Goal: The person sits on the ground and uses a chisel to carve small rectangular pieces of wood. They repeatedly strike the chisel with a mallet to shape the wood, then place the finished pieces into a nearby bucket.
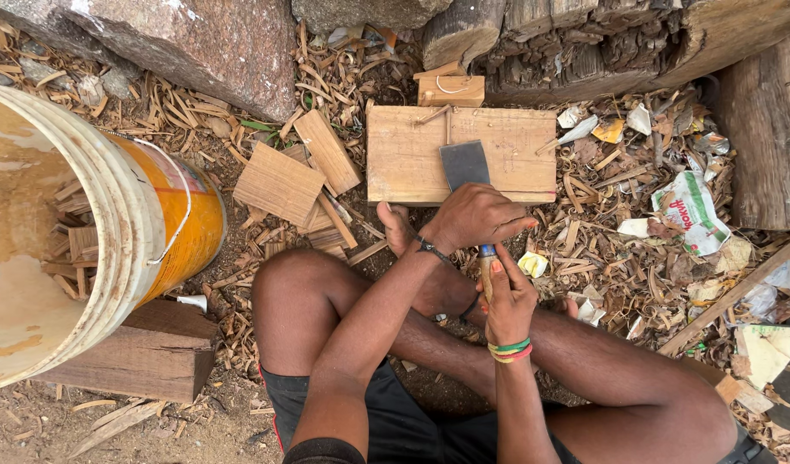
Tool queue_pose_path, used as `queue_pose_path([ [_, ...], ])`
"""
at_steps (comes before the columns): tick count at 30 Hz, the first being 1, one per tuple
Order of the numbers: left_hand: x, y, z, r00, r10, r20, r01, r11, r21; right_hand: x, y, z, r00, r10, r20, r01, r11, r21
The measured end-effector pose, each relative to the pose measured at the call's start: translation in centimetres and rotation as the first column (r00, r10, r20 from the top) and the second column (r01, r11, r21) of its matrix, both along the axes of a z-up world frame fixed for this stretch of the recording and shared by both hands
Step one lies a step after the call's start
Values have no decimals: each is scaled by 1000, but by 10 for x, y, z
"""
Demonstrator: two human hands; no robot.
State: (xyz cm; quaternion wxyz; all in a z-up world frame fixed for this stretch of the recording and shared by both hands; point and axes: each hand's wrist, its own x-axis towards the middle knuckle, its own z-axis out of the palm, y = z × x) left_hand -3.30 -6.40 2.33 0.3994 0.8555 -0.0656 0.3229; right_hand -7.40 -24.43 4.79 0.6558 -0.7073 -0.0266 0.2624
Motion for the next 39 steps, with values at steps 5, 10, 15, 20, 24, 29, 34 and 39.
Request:
queue_pose_path([
  [5,0,0,-2,1000,8,10,-8,1000,18,1,-1,1,1000,17,20,-17,1000,-14],
  [10,0,2,-2,1000,7,-12,-7,999,-36,2,-1,-1,1000,20,6,-20,1000,-17],
  [15,1,6,0,988,14,-157,-21,999,-40,3,2,1,1000,26,-4,-26,999,-40],
  [20,0,11,-4,991,7,-130,-10,1000,-22,-6,8,2,999,41,31,-37,993,-111],
  [24,-3,12,-6,990,-7,-144,3,1000,-27,-10,16,2,998,33,51,-26,991,-133],
  [29,2,22,-11,989,-25,-149,26,1000,7,-13,24,-11,1000,-5,19,7,992,-125],
  [34,11,31,-17,976,-67,-208,73,997,21,-12,33,-18,999,-22,30,25,995,-101],
  [39,16,42,-19,987,-94,-133,93,996,-8,-11,46,-20,997,-31,76,42,988,-151],
])
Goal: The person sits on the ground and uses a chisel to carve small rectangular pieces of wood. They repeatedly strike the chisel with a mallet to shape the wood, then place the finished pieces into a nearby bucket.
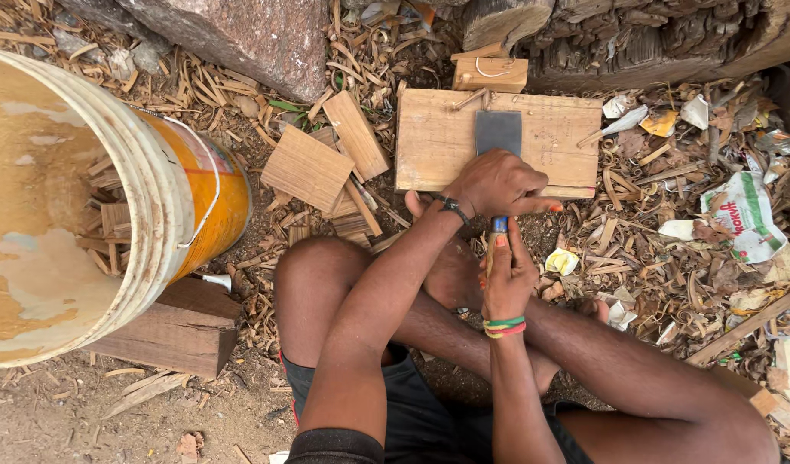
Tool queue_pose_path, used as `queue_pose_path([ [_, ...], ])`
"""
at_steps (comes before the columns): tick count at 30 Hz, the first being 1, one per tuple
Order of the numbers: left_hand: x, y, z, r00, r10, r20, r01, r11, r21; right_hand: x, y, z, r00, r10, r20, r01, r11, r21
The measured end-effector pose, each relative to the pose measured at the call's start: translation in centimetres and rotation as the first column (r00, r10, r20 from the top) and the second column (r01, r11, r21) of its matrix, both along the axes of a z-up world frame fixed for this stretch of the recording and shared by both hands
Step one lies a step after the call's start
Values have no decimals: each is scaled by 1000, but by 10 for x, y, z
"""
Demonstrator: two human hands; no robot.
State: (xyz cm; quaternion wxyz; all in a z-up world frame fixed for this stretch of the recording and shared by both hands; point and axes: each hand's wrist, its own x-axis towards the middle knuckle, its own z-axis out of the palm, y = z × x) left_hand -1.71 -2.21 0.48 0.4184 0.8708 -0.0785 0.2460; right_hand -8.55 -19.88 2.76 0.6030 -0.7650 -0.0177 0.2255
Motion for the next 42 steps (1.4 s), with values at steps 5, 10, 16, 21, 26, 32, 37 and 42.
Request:
queue_pose_path([
  [5,6,9,0,991,-23,-131,29,999,41,-1,11,-4,997,20,69,-21,1000,15],
  [10,17,26,5,998,3,-65,6,992,126,16,31,-17,966,74,249,-90,995,54],
  [16,7,20,11,993,91,-77,-87,995,55,15,30,-23,997,-40,60,34,993,112],
  [21,-23,-6,-11,957,232,174,-259,954,152,25,16,-14,983,-59,-172,117,931,347],
  [26,-51,10,-17,845,510,158,-530,838,129,32,-14,14,974,-164,-154,217,868,447],
  [32,-52,15,21,721,653,-232,-579,752,315,25,-64,17,989,-145,-23,147,976,160],
  [37,-46,16,30,708,659,-254,-560,743,366,14,-82,-1,1000,-21,-6,22,987,159],
  [42,-42,20,27,716,643,-272,-551,760,344,16,-81,-1,1000,4,-27,-1,994,106],
])
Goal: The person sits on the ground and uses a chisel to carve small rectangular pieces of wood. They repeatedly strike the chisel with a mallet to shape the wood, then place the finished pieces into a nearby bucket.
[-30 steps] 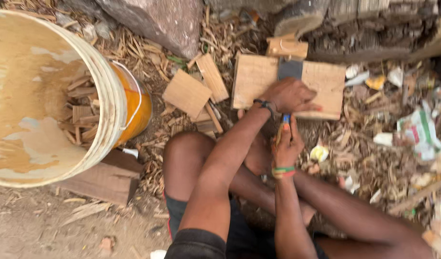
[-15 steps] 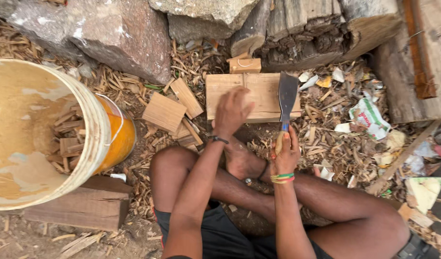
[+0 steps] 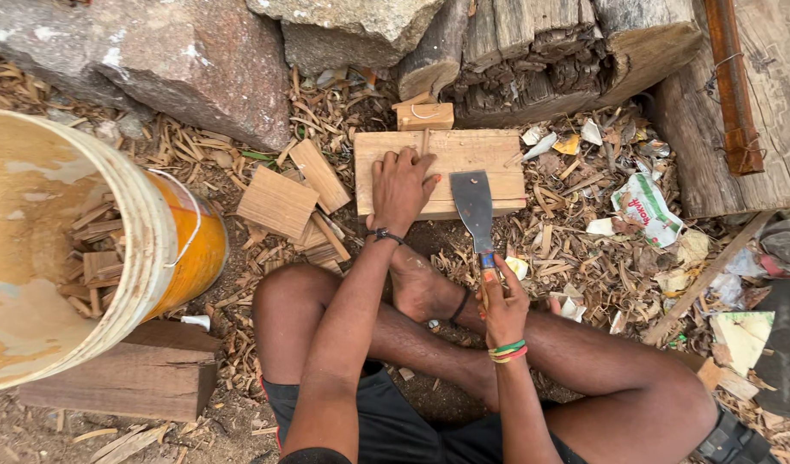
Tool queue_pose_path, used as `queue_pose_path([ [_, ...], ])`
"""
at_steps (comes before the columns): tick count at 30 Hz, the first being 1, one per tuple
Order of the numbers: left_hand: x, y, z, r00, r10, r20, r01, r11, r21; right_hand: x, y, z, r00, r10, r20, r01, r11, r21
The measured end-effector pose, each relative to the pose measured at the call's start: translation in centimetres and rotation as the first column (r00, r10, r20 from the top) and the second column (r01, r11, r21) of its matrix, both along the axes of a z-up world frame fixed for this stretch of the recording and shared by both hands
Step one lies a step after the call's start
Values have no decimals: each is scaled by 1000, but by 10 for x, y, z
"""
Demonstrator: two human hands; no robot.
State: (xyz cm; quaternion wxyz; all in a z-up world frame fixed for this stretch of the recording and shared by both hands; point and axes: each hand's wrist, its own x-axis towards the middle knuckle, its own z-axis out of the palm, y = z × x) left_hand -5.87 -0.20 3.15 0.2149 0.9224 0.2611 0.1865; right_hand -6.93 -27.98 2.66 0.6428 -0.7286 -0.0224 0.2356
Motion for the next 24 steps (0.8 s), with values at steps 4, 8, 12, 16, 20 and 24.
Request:
queue_pose_path([
  [4,0,5,-7,999,-28,28,27,999,25,0,0,1,1000,-4,-19,4,1000,13],
  [8,2,9,-18,996,-44,76,43,999,16,0,1,2,1000,10,-12,-10,1000,25],
  [12,3,13,-30,993,2,118,11,995,-104,-2,1,6,999,-11,-32,12,999,43],
  [16,-1,10,-30,957,-27,290,54,995,-85,-6,5,9,1000,-23,-14,24,998,64],
  [20,7,-15,-21,812,-293,504,351,936,-21,-15,19,11,999,-14,-34,17,997,72],
  [24,22,-49,-3,700,-503,507,601,798,-38,-23,34,17,993,-14,-116,21,998,58],
])
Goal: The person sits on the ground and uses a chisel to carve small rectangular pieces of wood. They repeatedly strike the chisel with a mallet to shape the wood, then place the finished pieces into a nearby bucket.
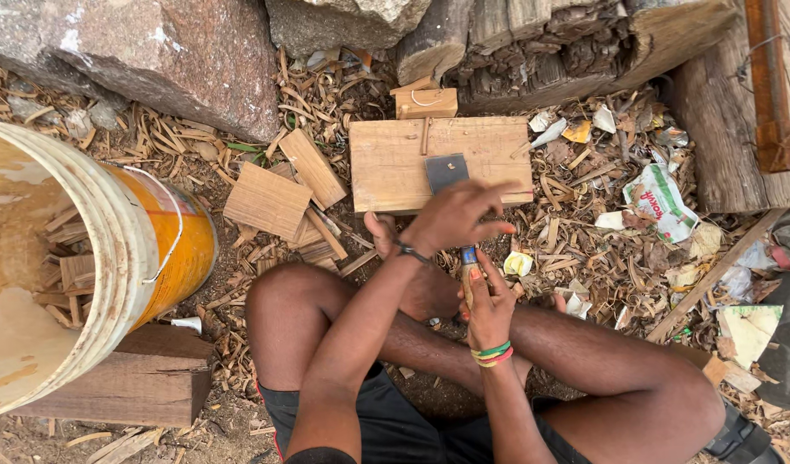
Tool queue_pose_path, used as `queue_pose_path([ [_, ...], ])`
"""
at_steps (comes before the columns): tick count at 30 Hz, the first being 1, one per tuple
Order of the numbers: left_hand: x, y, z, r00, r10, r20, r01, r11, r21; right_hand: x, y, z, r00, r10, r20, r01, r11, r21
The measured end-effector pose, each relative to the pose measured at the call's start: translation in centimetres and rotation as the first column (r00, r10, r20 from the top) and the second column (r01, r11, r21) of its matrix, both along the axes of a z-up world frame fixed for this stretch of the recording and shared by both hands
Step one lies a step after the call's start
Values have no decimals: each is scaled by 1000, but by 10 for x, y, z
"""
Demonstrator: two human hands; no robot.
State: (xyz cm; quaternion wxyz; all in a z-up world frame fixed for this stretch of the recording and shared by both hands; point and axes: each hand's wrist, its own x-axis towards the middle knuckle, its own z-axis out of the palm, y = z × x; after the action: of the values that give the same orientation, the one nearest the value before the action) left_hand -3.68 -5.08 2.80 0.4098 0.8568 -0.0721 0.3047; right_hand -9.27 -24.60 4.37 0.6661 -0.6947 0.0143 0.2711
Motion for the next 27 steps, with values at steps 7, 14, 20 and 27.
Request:
queue_pose_path([
  [7,2,0,3,992,-14,-122,13,1000,-9,-1,13,2,1000,-20,17,19,998,59],
  [14,3,4,-8,992,-3,-126,-2,999,-42,0,14,-3,998,18,65,-19,1000,10],
  [20,3,8,-4,973,-16,-229,-9,994,-108,0,13,-5,998,18,67,-19,1000,16],
  [27,5,12,-12,947,-27,-320,25,1000,-11,-13,24,-12,997,-14,71,15,1000,-15],
])
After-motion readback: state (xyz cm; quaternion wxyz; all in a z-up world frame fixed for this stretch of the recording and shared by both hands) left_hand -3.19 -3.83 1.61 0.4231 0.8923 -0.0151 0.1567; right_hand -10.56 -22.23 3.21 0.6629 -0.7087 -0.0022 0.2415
